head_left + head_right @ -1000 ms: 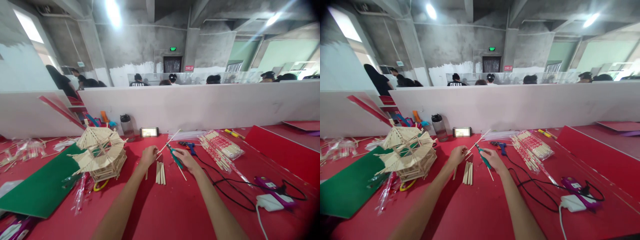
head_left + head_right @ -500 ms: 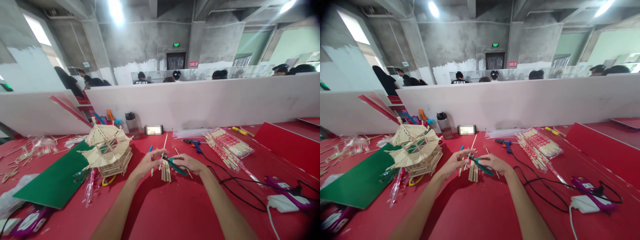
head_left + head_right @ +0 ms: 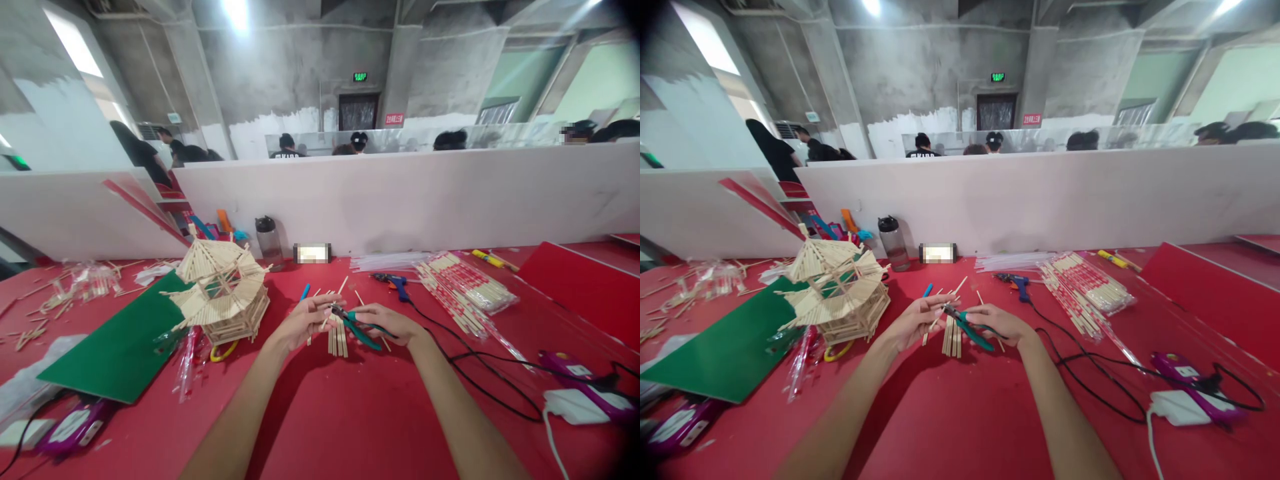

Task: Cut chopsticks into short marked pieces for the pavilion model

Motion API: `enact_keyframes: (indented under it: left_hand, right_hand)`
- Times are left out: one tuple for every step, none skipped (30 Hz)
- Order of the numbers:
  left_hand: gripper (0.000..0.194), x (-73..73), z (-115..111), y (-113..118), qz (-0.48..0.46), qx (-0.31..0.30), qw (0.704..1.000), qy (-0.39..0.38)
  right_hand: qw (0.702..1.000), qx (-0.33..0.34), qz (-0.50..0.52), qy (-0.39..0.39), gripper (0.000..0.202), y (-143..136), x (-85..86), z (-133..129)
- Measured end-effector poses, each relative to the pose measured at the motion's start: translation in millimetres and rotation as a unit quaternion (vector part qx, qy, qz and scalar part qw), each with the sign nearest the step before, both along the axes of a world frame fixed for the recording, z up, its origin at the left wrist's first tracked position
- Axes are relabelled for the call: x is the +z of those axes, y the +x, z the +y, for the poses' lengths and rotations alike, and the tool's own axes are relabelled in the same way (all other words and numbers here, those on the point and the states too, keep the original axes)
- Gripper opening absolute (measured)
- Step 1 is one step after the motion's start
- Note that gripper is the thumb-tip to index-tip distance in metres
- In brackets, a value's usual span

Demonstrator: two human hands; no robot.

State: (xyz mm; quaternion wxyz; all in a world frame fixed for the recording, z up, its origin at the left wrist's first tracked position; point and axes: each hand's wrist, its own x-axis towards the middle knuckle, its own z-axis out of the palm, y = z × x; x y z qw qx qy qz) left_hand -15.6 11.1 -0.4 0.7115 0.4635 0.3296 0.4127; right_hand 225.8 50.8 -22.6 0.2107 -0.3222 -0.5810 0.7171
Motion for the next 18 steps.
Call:
enact_keyframes:
  left_hand:
    - [0.045,-0.4,0.2,0.0,-0.002,0.001,1.000,0.000]
    - [0.045,-0.7,0.2,-0.1,-0.005,0.001,1.000,0.002]
    - [0.044,-0.7,0.2,-0.1,-0.008,0.001,1.000,0.003]
    - [0.045,-0.5,0.1,-0.2,-0.012,0.000,1.000,0.004]
    - [0.046,0.1,-0.1,-0.3,-0.016,-0.002,1.000,0.005]
    - [0.047,0.7,-0.3,-0.4,-0.018,-0.003,1.000,0.005]
    - [0.048,1.5,-0.6,-0.4,-0.018,-0.004,1.000,0.005]
    - [0.049,2.2,-0.8,-0.3,-0.016,-0.004,1.000,0.006]
    - [0.049,2.8,-1.1,-0.3,-0.013,-0.003,1.000,0.006]
    - [0.050,3.2,-1.3,-0.2,-0.009,-0.001,1.000,0.008]
    - [0.050,3.3,-1.5,-0.2,-0.003,0.000,1.000,0.010]
    - [0.050,3.3,-1.7,-0.2,0.002,0.001,1.000,0.013]
    - [0.050,3.2,-1.8,-0.3,0.007,0.001,1.000,0.016]
    - [0.050,3.1,-2.0,-0.3,0.012,0.003,1.000,0.019]
    - [0.051,3.0,-2.1,-0.3,0.018,0.004,1.000,0.023]
    - [0.052,3.0,-2.2,-0.3,0.024,0.006,0.999,0.028]
    - [0.052,3.2,-2.4,-0.2,0.030,0.008,0.999,0.032]
    - [0.053,3.5,-2.5,0.1,0.037,0.011,0.999,0.038]
  right_hand:
    - [1.000,0.002,0.003,-0.001,0.045,-0.1,-0.1,0.1]
    - [1.000,0.002,0.006,0.000,0.045,-0.3,-0.1,0.2]
    - [1.000,0.002,0.006,0.002,0.045,-0.4,0.1,0.2]
    - [1.000,0.001,0.006,0.006,0.045,-0.6,0.4,0.1]
    - [1.000,0.000,0.005,0.011,0.045,-0.7,0.8,0.0]
    - [1.000,0.000,0.004,0.016,0.045,-0.8,1.3,-0.1]
    - [1.000,-0.001,0.002,0.022,0.045,-0.9,1.7,-0.1]
    - [1.000,-0.002,0.002,0.026,0.046,-1.1,1.9,0.0]
    - [1.000,-0.001,0.003,0.030,0.046,-1.2,2.0,0.1]
    - [0.999,0.002,0.005,0.031,0.047,-1.3,1.7,0.5]
    - [0.999,0.005,0.008,0.033,0.047,-1.3,1.2,1.0]
    - [0.999,0.007,0.010,0.034,0.048,-1.2,0.3,1.6]
    - [0.999,0.006,0.012,0.036,0.048,-1.1,-0.8,2.4]
    - [0.999,0.005,0.012,0.038,0.049,-0.8,-2.0,3.2]
    - [0.999,0.004,0.011,0.042,0.049,-0.4,-3.1,3.9]
    - [0.999,0.003,0.010,0.046,0.049,0.0,-4.1,4.6]
    - [0.999,0.002,0.011,0.049,0.049,0.4,-5.0,5.2]
    - [0.999,0.003,0.012,0.051,0.048,0.8,-5.6,5.7]
